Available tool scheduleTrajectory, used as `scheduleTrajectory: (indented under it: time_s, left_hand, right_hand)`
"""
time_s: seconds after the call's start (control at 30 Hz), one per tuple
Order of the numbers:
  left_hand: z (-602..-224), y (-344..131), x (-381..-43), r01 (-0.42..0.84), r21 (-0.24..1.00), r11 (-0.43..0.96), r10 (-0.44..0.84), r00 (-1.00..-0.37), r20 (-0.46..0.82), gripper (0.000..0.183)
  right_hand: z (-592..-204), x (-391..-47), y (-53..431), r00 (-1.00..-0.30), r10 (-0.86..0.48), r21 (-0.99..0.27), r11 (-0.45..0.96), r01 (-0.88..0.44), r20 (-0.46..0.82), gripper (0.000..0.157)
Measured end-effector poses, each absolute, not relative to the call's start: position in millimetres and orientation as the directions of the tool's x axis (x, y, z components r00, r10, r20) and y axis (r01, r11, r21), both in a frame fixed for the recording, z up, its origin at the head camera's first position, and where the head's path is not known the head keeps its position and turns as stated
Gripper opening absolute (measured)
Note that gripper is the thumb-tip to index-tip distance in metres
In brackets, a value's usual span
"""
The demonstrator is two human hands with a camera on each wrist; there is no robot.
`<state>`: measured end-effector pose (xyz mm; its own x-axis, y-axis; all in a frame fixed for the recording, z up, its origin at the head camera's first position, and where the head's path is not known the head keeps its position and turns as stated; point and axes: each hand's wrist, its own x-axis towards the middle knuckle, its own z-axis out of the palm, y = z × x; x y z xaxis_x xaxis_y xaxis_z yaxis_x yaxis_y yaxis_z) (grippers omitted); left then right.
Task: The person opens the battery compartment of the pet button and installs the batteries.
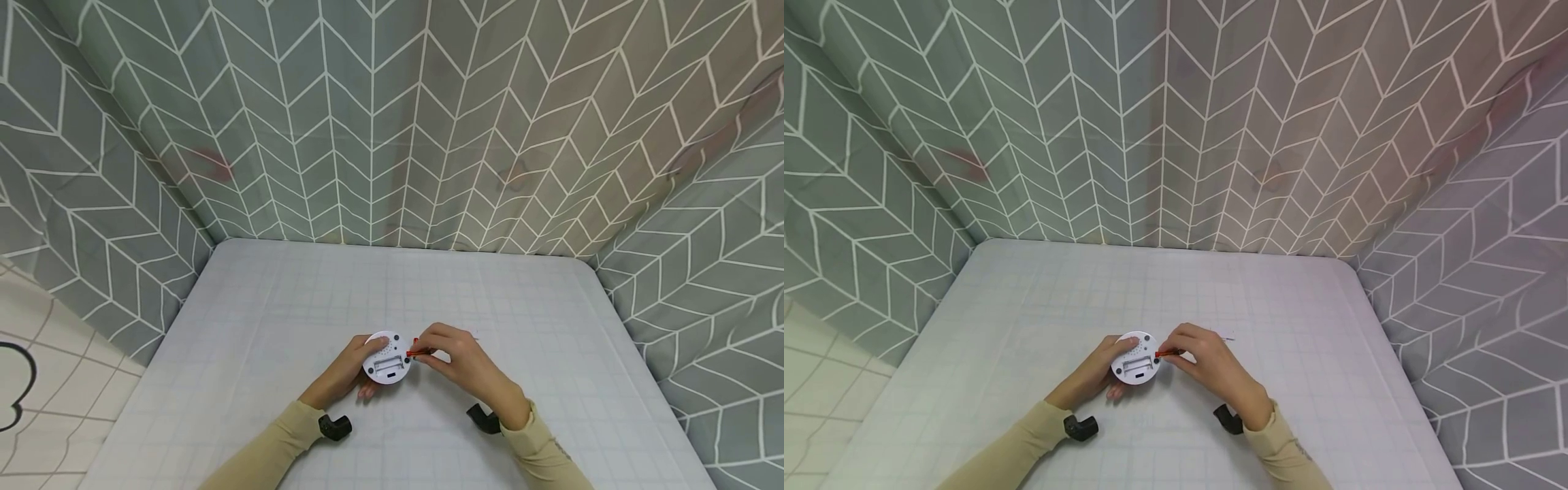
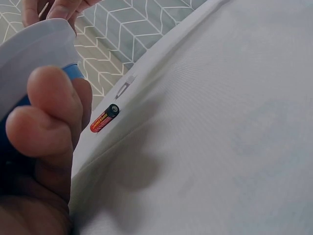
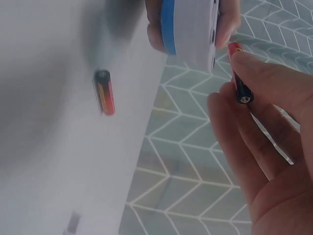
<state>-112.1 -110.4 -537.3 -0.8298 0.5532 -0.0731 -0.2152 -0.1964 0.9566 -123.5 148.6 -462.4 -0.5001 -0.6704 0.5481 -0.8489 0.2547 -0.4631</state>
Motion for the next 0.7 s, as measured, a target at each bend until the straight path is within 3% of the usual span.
scheduleTrajectory:
  time_s: [0.27, 0.7]
  left_hand:
    - [-538.0, -111.0, -111.6, -0.202, 0.960, -0.196, 0.556, -0.829, -0.061, 0.052]
    - [-537.4, -109.6, -111.8, -0.165, 0.966, -0.200, 0.571, -0.821, -0.022, 0.052]
  right_hand:
    - [-472.7, -120.2, 135.1, -0.460, -0.685, -0.419, 0.242, -0.875, 0.565, 0.027]
    - [-479.5, -116.3, 120.4, -0.466, -0.650, -0.393, 0.267, -0.880, 0.600, 0.020]
